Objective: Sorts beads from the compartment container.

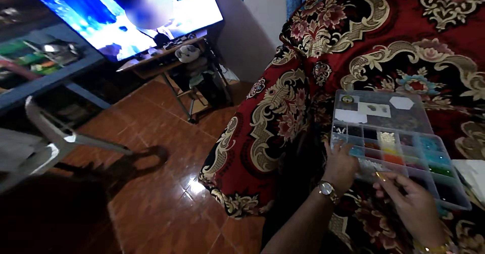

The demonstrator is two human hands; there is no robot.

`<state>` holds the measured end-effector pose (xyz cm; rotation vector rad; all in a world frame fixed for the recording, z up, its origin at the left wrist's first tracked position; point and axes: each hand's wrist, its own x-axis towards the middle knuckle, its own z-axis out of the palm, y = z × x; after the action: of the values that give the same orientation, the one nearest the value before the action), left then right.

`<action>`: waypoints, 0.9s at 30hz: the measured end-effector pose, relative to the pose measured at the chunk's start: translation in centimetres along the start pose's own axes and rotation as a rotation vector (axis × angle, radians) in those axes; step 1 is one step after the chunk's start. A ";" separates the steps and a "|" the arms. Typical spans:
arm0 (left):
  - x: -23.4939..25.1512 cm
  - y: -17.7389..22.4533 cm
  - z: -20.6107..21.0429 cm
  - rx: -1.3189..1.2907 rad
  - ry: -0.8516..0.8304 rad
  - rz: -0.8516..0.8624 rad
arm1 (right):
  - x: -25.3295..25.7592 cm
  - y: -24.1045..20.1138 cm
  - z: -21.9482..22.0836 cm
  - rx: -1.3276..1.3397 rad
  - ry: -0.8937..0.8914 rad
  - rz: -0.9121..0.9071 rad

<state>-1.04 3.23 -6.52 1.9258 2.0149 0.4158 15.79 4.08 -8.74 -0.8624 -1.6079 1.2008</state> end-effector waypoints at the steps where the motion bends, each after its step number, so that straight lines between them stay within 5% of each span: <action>1: 0.0 0.0 -0.1 -0.003 -0.006 -0.003 | 0.0 0.0 0.0 -0.003 0.000 0.001; 6: 0.0 0.0 -0.1 -0.025 0.034 -0.009 | 0.0 0.0 0.0 0.007 0.002 -0.006; 11: -0.2 0.0 0.1 -0.106 0.325 -0.023 | 0.1 0.0 0.0 0.019 0.004 -0.011; 16: -0.2 0.5 0.3 -0.606 0.503 0.088 | 0.0 0.2 0.0 0.025 0.013 -0.023; 22: -0.4 1.6 0.1 -1.298 0.279 0.081 | 0.0 -0.2 -0.1 0.005 0.022 -0.067; 27: -0.6 2.5 -0.1 -1.496 0.072 -0.070 | 0.0 -0.5 -0.2 0.020 0.034 -0.072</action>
<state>1.18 2.70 -5.42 0.8418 1.0481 1.4232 15.96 3.99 -8.27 -0.8015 -1.5843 1.1438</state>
